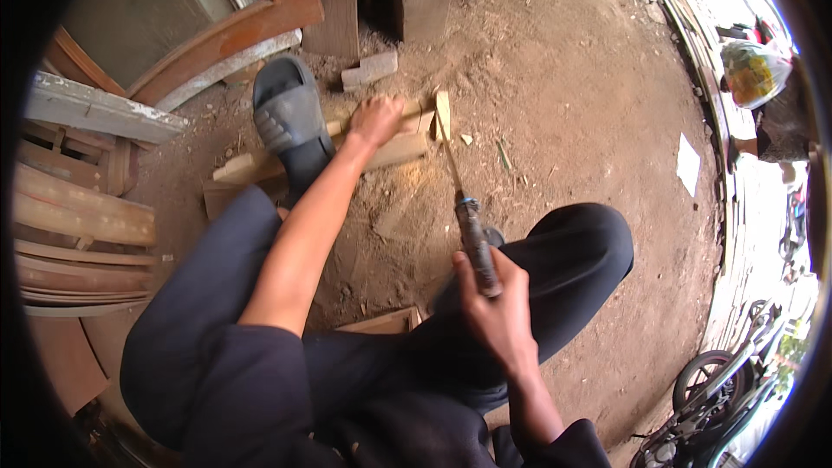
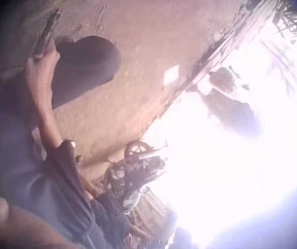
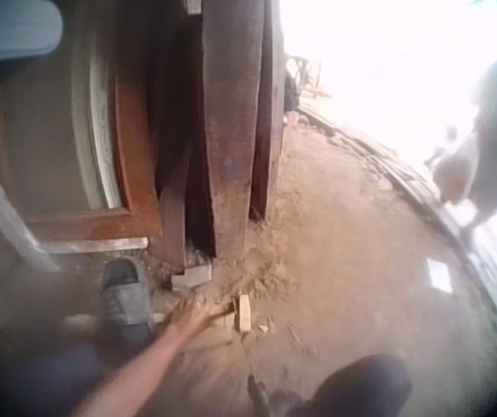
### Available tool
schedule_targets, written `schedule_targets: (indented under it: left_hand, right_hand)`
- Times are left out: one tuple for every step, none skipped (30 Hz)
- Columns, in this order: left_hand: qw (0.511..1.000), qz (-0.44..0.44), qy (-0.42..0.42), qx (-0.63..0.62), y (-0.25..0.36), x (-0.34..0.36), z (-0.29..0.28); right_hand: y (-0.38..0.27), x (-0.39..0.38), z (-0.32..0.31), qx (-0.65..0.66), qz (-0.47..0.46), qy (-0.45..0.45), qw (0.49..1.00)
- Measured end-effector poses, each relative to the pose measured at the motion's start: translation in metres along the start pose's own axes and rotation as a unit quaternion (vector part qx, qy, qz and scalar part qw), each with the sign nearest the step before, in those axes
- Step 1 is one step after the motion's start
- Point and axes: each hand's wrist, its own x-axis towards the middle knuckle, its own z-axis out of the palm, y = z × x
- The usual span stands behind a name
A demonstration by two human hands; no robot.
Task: The person sits on the ground and uses a hand saw to cut a small wooden plank into several smaller pieces. They hold the wood steady with their left hand and foot while sawing with their right hand.
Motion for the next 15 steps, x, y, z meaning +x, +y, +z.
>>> schedule_targets:
  left_hand:
    - [1.000, -0.011, 0.002, 0.012, -0.008, -0.006, 0.005]
    - [1.000, -0.011, 0.013, 0.014, -0.006, -0.004, -0.002]
    - [0.999, -0.017, 0.022, 0.016, -0.004, -0.006, -0.006]
    - [0.999, -0.039, -0.033, -0.007, -0.003, 0.000, -0.011]
    - [0.999, -0.035, -0.020, -0.006, 0.001, -0.002, -0.012]
    - [1.000, -0.031, -0.007, -0.004, 0.006, -0.005, -0.012]
    - [1.000, -0.026, 0.007, -0.003, 0.011, -0.009, -0.012]
    - [0.999, -0.044, -0.007, -0.016, 0.014, -0.012, -0.012]
    - [0.999, -0.032, -0.001, -0.008, 0.013, -0.012, -0.013]
    - [1.000, -0.020, 0.006, 0.000, 0.012, -0.011, -0.013]
    - [1.000, -0.008, 0.013, 0.005, 0.015, -0.012, -0.018]
    - [1.000, -0.013, -0.011, 0.000, 0.017, -0.010, -0.024]
    - [0.999, -0.017, -0.035, -0.006, 0.017, -0.005, -0.031]
    - [0.998, -0.023, -0.057, -0.008, 0.017, 0.000, -0.042]
    - [0.997, -0.026, -0.064, -0.015, 0.013, 0.009, -0.043]
  right_hand:
    - [0.000, -0.005, -0.008, 0.014, 0.026, -0.010, 1.000]
    - [0.003, -0.014, -0.016, 0.002, 0.044, -0.011, 0.999]
    - [0.007, -0.022, -0.020, 0.003, 0.049, -0.004, 0.999]
    - [0.013, -0.030, -0.022, 0.005, 0.055, 0.002, 0.998]
    - [0.017, -0.034, -0.019, 0.015, 0.064, 0.008, 0.998]
    - [0.018, -0.036, -0.017, 0.044, 0.074, 0.020, 0.996]
    - [0.019, -0.036, -0.016, 0.055, 0.071, 0.036, 0.995]
    - [0.019, -0.033, -0.013, 0.067, 0.066, 0.047, 0.994]
    - [0.020, -0.029, -0.010, 0.079, 0.061, 0.059, 0.993]
    - [0.022, -0.026, -0.010, 0.083, 0.059, 0.061, 0.993]
    - [0.025, -0.023, -0.012, 0.081, 0.059, 0.059, 0.993]
    - [0.027, -0.021, -0.014, 0.079, 0.060, 0.058, 0.993]
    - [0.029, -0.020, -0.016, 0.076, 0.061, 0.058, 0.994]
    - [0.027, -0.020, -0.018, 0.084, 0.067, 0.050, 0.993]
    - [0.027, -0.021, -0.019, 0.087, 0.057, 0.045, 0.994]
